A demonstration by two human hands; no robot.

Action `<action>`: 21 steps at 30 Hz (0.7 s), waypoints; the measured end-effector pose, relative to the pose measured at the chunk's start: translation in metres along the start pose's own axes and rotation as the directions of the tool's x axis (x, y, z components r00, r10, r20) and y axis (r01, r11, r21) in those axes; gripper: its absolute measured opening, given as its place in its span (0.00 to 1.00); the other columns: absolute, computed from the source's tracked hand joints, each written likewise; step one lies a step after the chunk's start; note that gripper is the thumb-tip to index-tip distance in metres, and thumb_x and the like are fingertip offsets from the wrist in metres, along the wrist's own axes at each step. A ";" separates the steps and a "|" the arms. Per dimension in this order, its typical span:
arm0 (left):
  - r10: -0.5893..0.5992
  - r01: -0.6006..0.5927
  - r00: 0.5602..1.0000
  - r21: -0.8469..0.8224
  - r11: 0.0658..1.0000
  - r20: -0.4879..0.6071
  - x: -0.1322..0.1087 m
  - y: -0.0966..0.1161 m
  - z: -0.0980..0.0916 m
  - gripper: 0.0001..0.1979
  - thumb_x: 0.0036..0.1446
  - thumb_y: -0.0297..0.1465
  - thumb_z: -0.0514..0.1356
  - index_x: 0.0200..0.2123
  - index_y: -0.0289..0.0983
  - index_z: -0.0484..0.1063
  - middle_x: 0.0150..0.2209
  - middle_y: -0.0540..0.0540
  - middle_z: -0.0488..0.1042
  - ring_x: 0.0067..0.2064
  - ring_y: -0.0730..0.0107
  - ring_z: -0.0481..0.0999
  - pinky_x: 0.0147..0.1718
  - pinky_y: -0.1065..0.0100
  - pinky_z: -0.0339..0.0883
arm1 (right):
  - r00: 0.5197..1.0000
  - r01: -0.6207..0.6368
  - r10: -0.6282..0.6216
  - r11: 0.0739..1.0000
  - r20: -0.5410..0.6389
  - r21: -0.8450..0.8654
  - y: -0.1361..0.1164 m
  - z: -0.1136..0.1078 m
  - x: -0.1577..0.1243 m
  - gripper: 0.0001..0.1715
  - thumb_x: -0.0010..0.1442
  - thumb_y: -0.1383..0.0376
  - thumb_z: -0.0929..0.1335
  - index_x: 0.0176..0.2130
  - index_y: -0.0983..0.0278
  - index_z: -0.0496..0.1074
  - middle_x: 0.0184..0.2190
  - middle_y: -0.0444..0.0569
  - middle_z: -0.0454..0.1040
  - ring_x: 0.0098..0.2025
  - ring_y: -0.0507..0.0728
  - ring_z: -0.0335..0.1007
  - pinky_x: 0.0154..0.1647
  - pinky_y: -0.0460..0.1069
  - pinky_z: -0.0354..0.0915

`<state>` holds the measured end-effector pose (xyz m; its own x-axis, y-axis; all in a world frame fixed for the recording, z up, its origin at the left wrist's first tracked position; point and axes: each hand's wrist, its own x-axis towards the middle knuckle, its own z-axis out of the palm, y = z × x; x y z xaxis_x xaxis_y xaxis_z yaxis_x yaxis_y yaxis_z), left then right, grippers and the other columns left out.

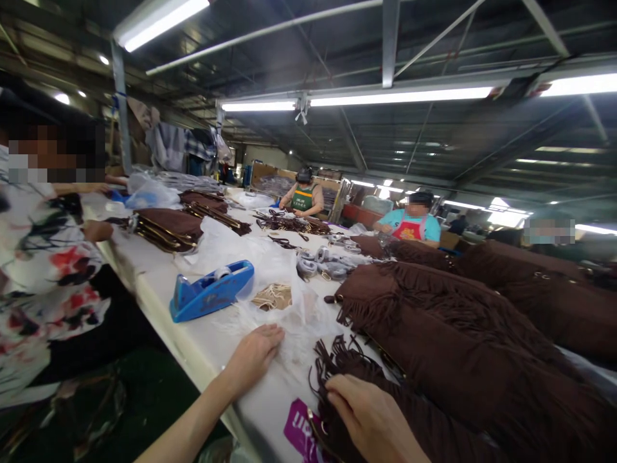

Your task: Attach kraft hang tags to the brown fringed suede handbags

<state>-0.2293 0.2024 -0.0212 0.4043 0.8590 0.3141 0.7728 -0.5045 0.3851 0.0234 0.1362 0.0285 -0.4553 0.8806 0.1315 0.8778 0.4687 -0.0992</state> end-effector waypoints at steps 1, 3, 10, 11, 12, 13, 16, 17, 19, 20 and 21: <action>0.000 0.000 1.000 -0.003 1.000 0.001 0.000 0.000 -0.001 0.21 0.60 0.24 0.52 0.56 0.34 0.72 0.57 0.39 0.72 0.61 0.57 0.69 0.62 0.54 0.59 | 0.999 -0.046 0.048 0.997 0.025 -0.057 -0.011 0.000 0.015 0.10 0.66 0.69 0.64 0.38 0.58 0.74 0.35 0.43 0.80 0.38 0.55 0.78 0.36 0.45 0.67; 0.005 -0.005 1.000 -0.010 1.000 -0.005 0.000 0.000 -0.002 0.21 0.60 0.24 0.52 0.55 0.34 0.72 0.58 0.39 0.72 0.61 0.57 0.68 0.62 0.54 0.60 | 0.994 -0.100 0.105 0.987 0.036 -0.123 -0.026 0.004 0.040 0.07 0.65 0.68 0.65 0.39 0.61 0.74 0.36 0.46 0.80 0.38 0.58 0.78 0.32 0.46 0.65; 0.002 -0.002 1.000 0.020 1.000 0.005 0.000 0.000 0.002 0.21 0.60 0.23 0.53 0.55 0.33 0.72 0.58 0.37 0.71 0.61 0.56 0.68 0.62 0.54 0.60 | 0.995 -0.024 0.042 0.981 0.089 -0.194 -0.011 0.005 0.055 0.10 0.66 0.68 0.65 0.35 0.62 0.75 0.35 0.49 0.80 0.36 0.59 0.78 0.27 0.48 0.54; 0.001 -0.002 1.000 0.037 0.999 0.012 0.001 0.000 0.003 0.21 0.61 0.23 0.53 0.56 0.32 0.72 0.58 0.36 0.71 0.61 0.55 0.68 0.62 0.54 0.59 | 0.995 -0.013 0.033 0.981 0.098 -0.194 -0.006 0.002 0.051 0.10 0.66 0.67 0.65 0.34 0.62 0.75 0.34 0.49 0.80 0.36 0.59 0.78 0.27 0.48 0.53; 0.005 -0.006 1.000 0.050 0.999 0.016 0.000 0.000 0.003 0.21 0.61 0.23 0.52 0.56 0.31 0.72 0.58 0.36 0.70 0.61 0.55 0.68 0.62 0.54 0.59 | 0.994 -0.006 0.027 0.982 0.108 -0.191 -0.001 -0.001 0.046 0.11 0.66 0.65 0.66 0.32 0.61 0.75 0.32 0.48 0.80 0.36 0.58 0.78 0.27 0.48 0.52; 0.009 -0.010 1.000 0.060 0.998 0.012 0.000 0.000 0.004 0.20 0.61 0.23 0.52 0.55 0.31 0.72 0.58 0.36 0.70 0.61 0.55 0.68 0.62 0.54 0.59 | 0.993 -0.003 0.025 0.982 0.116 -0.186 0.003 -0.005 0.042 0.12 0.66 0.64 0.66 0.31 0.61 0.75 0.31 0.47 0.80 0.35 0.58 0.77 0.27 0.48 0.52; 0.019 -0.019 1.000 0.067 0.998 -0.002 0.000 0.000 0.004 0.21 0.61 0.22 0.51 0.56 0.33 0.71 0.58 0.37 0.71 0.62 0.55 0.67 0.62 0.53 0.59 | 0.991 -0.006 0.029 0.985 0.133 -0.171 0.014 -0.012 0.032 0.13 0.65 0.64 0.66 0.28 0.60 0.73 0.29 0.43 0.80 0.34 0.56 0.77 0.27 0.48 0.50; 0.018 -0.019 1.000 0.070 0.997 0.002 0.000 0.001 0.004 0.21 0.61 0.22 0.51 0.56 0.33 0.71 0.58 0.37 0.71 0.62 0.55 0.67 0.62 0.53 0.59 | 0.990 -0.009 0.032 0.986 0.135 -0.169 0.020 -0.015 0.028 0.12 0.64 0.65 0.66 0.28 0.60 0.73 0.29 0.43 0.80 0.34 0.56 0.76 0.27 0.48 0.51; 0.017 -0.019 1.000 0.087 0.996 0.018 0.001 0.002 0.003 0.22 0.61 0.22 0.51 0.56 0.32 0.71 0.58 0.37 0.71 0.62 0.55 0.67 0.62 0.53 0.58 | 0.990 -0.031 0.056 0.983 0.132 -0.181 0.036 -0.022 0.016 0.12 0.62 0.67 0.66 0.26 0.60 0.71 0.29 0.46 0.80 0.34 0.58 0.76 0.29 0.49 0.52; 0.018 -0.020 1.000 0.100 0.995 0.025 0.001 0.003 0.002 0.22 0.61 0.22 0.51 0.56 0.32 0.71 0.59 0.37 0.70 0.62 0.56 0.67 0.62 0.53 0.58 | 0.990 -0.059 0.082 0.979 0.116 -0.193 0.047 -0.028 0.006 0.13 0.62 0.68 0.64 0.26 0.61 0.71 0.29 0.47 0.80 0.34 0.59 0.75 0.30 0.49 0.54; 0.018 -0.021 0.999 0.116 0.993 0.026 0.002 0.003 0.001 0.22 0.61 0.22 0.50 0.56 0.32 0.71 0.59 0.38 0.71 0.62 0.56 0.67 0.62 0.54 0.59 | 0.990 -0.093 0.112 0.977 0.090 -0.192 0.061 -0.034 -0.005 0.14 0.62 0.68 0.63 0.25 0.61 0.70 0.29 0.48 0.79 0.34 0.59 0.75 0.31 0.49 0.55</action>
<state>-0.2259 0.2029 -0.0209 0.4311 0.8516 0.2981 0.8154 -0.5091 0.2754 0.0840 0.1576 0.0552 -0.3660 0.9301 0.0303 0.9285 0.3627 0.0798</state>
